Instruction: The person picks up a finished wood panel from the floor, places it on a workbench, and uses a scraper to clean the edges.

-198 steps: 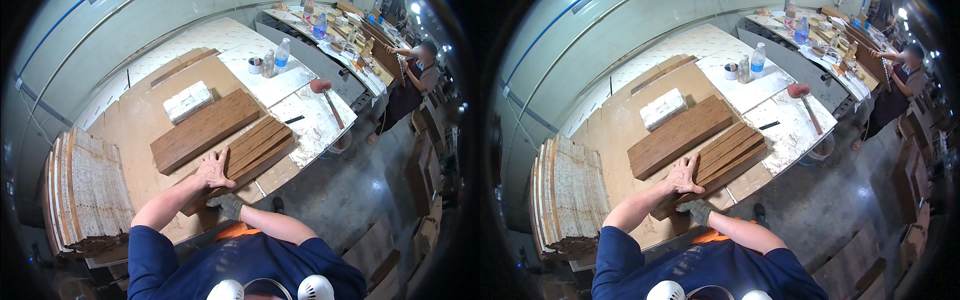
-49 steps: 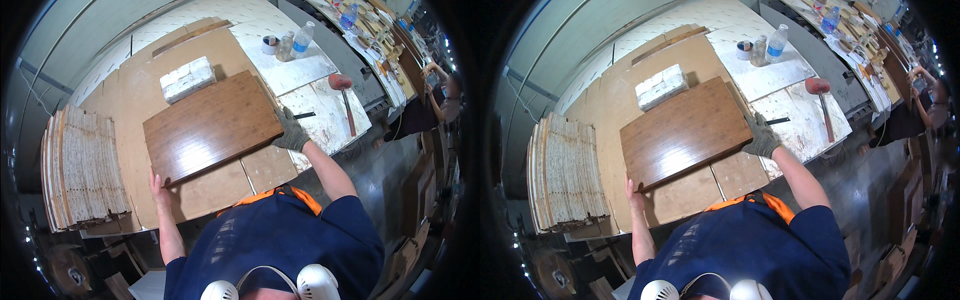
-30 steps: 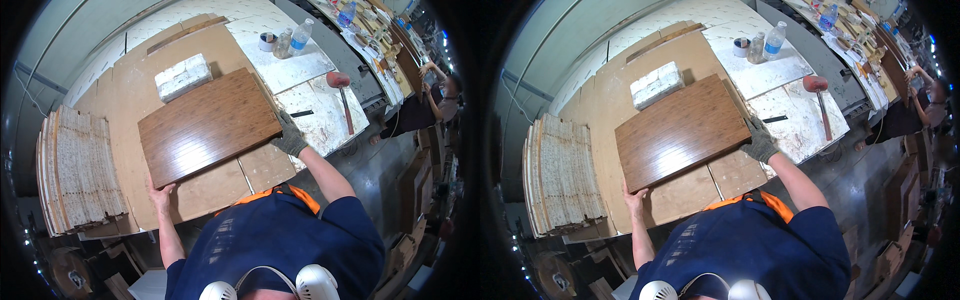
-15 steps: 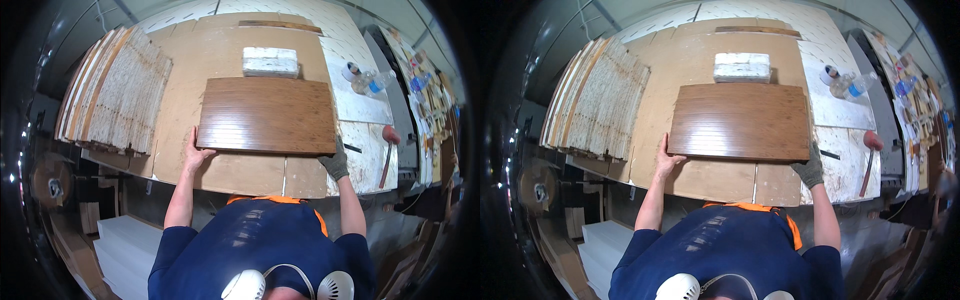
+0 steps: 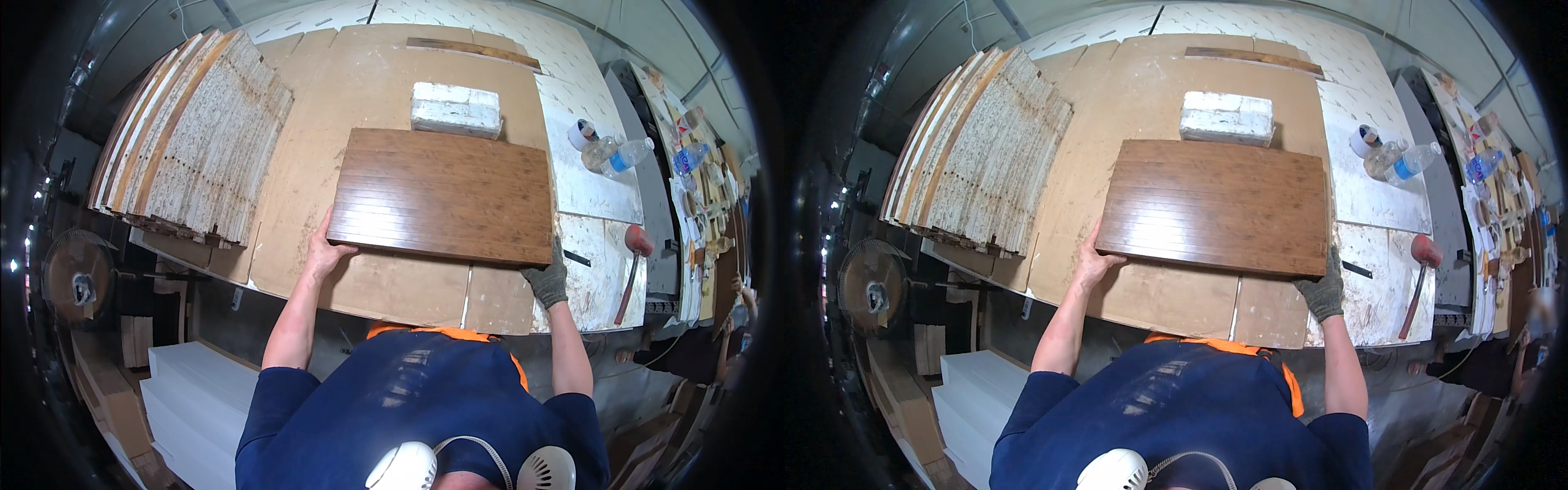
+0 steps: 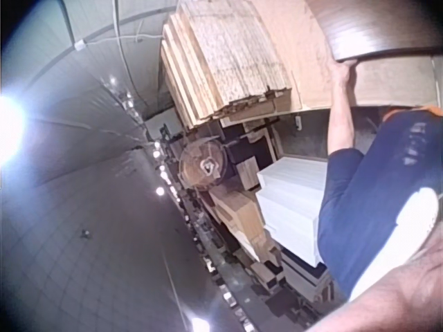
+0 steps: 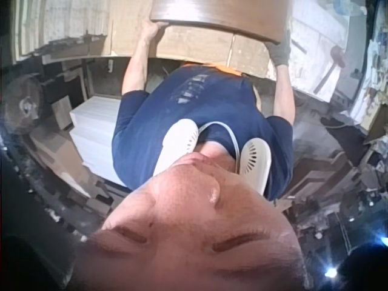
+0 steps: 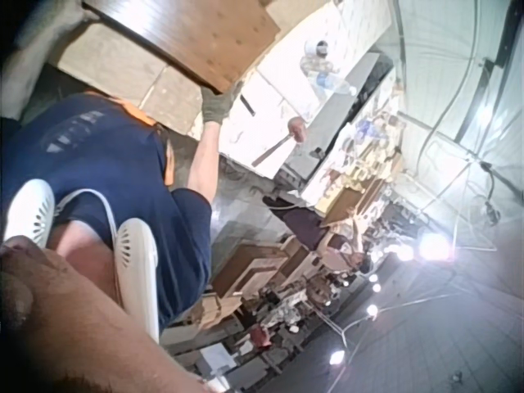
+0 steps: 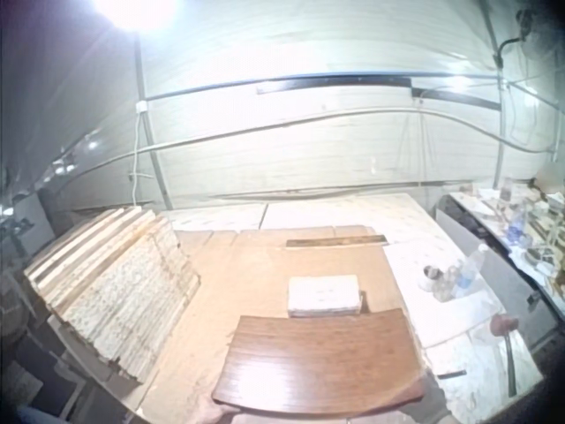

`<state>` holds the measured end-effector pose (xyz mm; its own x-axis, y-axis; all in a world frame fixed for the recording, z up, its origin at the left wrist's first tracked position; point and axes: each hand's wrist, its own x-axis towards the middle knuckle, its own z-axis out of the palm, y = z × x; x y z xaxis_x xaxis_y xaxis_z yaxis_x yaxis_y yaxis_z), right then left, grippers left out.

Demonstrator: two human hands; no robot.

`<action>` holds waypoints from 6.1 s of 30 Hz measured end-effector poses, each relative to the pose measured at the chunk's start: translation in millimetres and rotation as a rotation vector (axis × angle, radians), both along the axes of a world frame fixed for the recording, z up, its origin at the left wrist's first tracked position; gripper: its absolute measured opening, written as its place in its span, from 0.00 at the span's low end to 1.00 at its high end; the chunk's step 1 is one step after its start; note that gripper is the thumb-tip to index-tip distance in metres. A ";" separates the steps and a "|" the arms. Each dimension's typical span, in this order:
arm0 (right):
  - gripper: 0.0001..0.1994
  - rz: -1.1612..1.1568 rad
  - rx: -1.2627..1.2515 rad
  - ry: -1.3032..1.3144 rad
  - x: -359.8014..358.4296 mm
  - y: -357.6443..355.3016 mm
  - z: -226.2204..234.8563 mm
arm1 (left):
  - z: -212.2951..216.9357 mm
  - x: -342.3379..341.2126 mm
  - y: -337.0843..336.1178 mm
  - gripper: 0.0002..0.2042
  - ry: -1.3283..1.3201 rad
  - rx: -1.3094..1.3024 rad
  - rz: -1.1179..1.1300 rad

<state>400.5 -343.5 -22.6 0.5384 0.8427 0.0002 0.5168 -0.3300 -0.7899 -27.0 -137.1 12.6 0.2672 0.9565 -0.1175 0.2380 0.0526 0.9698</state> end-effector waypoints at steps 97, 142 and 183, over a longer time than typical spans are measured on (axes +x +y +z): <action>0.44 -0.164 -0.373 -0.545 -39.1 -15.2 56.4 | -10.1 3.0 -22.6 0.39 0.039 0.238 0.117; 0.22 -2.331 -0.249 1.512 -600.3 -592.6 -153.2 | -149.4 425.9 -553.8 0.08 0.474 -0.098 -1.853; 0.34 -2.630 0.323 0.742 -547.1 -1257.8 -132.4 | -106.7 374.2 -1279.9 0.24 1.010 -0.075 -2.278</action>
<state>-146.6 -1601.3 -155.0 -0.1263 -0.8244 -0.5518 -0.5147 0.5300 -0.6740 347.2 -1417.0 -94.1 0.2600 -0.5574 -0.7885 0.1240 -0.7906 0.5997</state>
